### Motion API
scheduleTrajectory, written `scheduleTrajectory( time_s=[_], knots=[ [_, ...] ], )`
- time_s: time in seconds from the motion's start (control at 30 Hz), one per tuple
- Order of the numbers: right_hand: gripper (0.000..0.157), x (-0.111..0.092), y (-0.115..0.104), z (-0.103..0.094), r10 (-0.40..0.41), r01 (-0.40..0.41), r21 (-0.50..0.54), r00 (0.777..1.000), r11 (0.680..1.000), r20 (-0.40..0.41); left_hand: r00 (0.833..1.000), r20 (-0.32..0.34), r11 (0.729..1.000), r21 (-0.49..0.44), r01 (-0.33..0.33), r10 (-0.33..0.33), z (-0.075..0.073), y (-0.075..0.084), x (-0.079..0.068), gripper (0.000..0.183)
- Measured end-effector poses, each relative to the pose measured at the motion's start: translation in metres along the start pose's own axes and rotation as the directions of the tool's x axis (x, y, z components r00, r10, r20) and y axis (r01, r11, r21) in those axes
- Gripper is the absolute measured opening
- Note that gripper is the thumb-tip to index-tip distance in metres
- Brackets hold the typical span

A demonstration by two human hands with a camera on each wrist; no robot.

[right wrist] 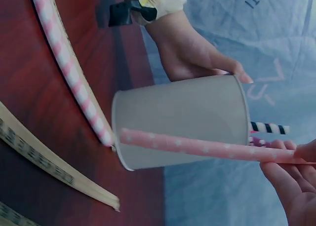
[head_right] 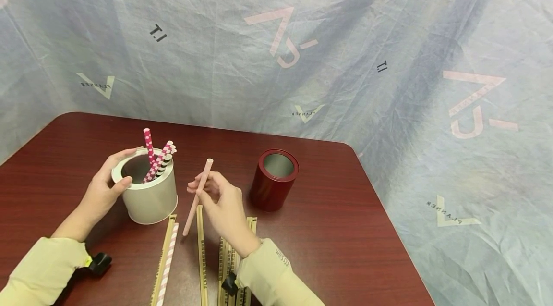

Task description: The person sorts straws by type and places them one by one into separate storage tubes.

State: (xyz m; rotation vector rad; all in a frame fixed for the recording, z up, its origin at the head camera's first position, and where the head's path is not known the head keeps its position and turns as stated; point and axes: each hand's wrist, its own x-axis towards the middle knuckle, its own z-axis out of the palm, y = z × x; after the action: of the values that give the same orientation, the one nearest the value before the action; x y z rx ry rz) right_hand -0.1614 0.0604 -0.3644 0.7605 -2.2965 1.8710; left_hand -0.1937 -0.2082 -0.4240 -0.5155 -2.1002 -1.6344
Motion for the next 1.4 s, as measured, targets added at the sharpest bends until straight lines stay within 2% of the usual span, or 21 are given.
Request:
scheduleTrajectory(
  time_s=[0.1, 0.2, 0.37, 0.57, 0.8, 0.97, 1.23, 1.4],
  knots=[
    [0.016, 0.002, -0.006, 0.0, -0.085, 0.083, -0.064, 0.996, 0.994, -0.036, 1.0, -0.003, 1.0, 0.002, 0.01, -0.01, 0.0, -0.001, 0.0, 0.061],
    [0.014, 0.004, -0.012, 0.0, -0.168, 0.163, -0.078, 0.983, 0.984, -0.071, 1.0, -0.005, 1.0, 0.003, 0.011, -0.011, 0.0, -0.002, 0.0, 0.061],
    [0.013, 0.008, -0.022, 0.003, -0.272, 0.264, -0.076, 0.953, 0.961, -0.132, 1.0, -0.005, 1.0, -0.003, 0.016, -0.016, 0.001, -0.001, 0.0, 0.06],
    [0.015, 0.014, -0.033, 0.005, -0.36, 0.356, -0.061, 0.909, 0.933, -0.209, 1.0, -0.005, 1.0, -0.007, 0.021, -0.021, 0.0, -0.001, 0.001, 0.06],
    [0.018, 0.018, -0.043, 0.009, -0.391, 0.402, -0.02, 0.876, 0.915, -0.281, 1.0, -0.008, 1.0, -0.013, -0.004, 0.004, 0.002, 0.001, 0.0, 0.06],
    [0.018, 0.022, -0.043, 0.014, -0.425, 0.441, -0.008, 0.859, 0.897, -0.287, 1.0, -0.005, 1.0, 0.006, 0.007, -0.007, 0.002, 0.002, 0.0, 0.061],
    [0.017, 0.025, -0.036, 0.021, -0.441, 0.448, -0.039, 0.856, 0.893, -0.27, 1.0, -0.001, 1.0, 0.014, 0.016, -0.016, 0.002, 0.002, 0.001, 0.061],
    [0.016, 0.029, -0.034, 0.022, -0.45, 0.461, -0.023, 0.853, 0.887, -0.264, 1.0, -0.003, 1.0, 0.015, 0.025, -0.025, 0.001, 0.002, 0.0, 0.061]
  ],
)
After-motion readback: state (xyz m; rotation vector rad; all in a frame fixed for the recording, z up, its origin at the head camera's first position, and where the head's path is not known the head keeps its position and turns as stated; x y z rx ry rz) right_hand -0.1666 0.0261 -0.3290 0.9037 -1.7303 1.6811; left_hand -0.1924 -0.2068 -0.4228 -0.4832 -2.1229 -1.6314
